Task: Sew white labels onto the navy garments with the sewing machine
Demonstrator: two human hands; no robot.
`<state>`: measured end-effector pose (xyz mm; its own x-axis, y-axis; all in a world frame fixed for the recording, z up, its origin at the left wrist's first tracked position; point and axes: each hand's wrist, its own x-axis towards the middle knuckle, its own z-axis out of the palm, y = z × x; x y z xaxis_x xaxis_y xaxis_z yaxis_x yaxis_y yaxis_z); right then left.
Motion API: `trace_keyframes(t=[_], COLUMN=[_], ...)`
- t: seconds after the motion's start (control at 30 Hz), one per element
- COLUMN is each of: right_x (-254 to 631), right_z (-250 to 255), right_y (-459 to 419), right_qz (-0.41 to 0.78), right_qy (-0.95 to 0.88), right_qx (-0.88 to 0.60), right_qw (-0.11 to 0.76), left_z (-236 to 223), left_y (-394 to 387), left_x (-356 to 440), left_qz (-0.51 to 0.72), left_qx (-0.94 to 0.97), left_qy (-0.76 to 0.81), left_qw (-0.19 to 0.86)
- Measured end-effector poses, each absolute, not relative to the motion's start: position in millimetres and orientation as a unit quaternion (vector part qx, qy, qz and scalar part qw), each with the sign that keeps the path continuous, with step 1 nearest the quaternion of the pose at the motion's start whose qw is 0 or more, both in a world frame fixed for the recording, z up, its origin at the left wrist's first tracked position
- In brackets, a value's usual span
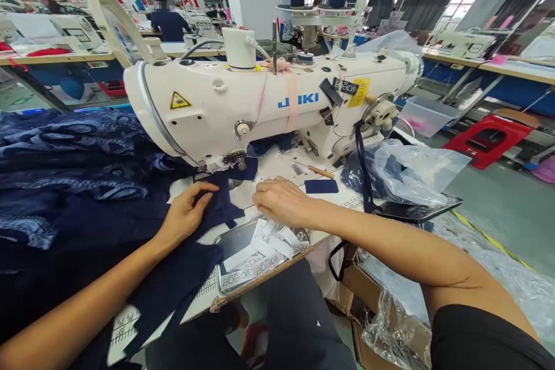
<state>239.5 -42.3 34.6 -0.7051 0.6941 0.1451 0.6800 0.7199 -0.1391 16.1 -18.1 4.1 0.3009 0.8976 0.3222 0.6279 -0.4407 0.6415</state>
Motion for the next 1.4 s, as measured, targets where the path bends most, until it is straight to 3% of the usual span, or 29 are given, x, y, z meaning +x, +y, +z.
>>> trace_keyframes(t=[0.27,0.37,0.57,0.67,0.87,1.0,1.1,1.2,1.3,1.4], right_x=[264.3,260.1,245.2,238.2,225.2,226.3,234.2,244.8,250.2,242.9], right_z=[41.6,43.2,40.8,39.8,38.9,35.7,34.1,35.7,40.3,45.1], right_y=[-35.9,-42.1,-49.6,-52.1,-63.5,-69.1,-68.7,-63.2,-56.6,-53.6], right_qz=[0.109,0.120,0.074,0.031,-0.048,-0.076,-0.075,-0.020,0.145,0.306], right_qy=[-0.926,-0.944,-0.933,-0.953,-0.981,-0.976,-0.973,-0.952,-0.876,-0.788], right_qx=[-0.346,-0.299,-0.347,-0.291,-0.183,-0.199,-0.216,-0.277,-0.368,-0.386], right_qw=[0.100,0.074,0.056,0.073,-0.042,-0.041,0.010,0.128,0.277,0.369], left_z=[12.3,14.4,15.3,18.0,37.7,45.1,43.2,41.4,43.5,49.1], left_y=[-48.8,-53.9,-49.2,-49.7,-59.4,-56.8,-50.6,-48.1,-50.7,-54.0], left_x=[12.9,18.4,14.5,16.0,28.9,38.4,41.9,43.0,44.5,47.1], left_qz=[0.380,0.380,0.363,0.375,0.370,0.382,0.389,0.401,0.417,0.421], left_qx=[0.561,0.531,0.612,0.650,0.718,0.720,0.670,0.586,0.516,0.502], left_qy=[0.499,0.481,0.517,0.525,0.511,0.510,0.524,0.534,0.547,0.550], left_qw=[0.540,0.585,0.475,0.401,0.294,0.274,0.354,0.459,0.510,0.518])
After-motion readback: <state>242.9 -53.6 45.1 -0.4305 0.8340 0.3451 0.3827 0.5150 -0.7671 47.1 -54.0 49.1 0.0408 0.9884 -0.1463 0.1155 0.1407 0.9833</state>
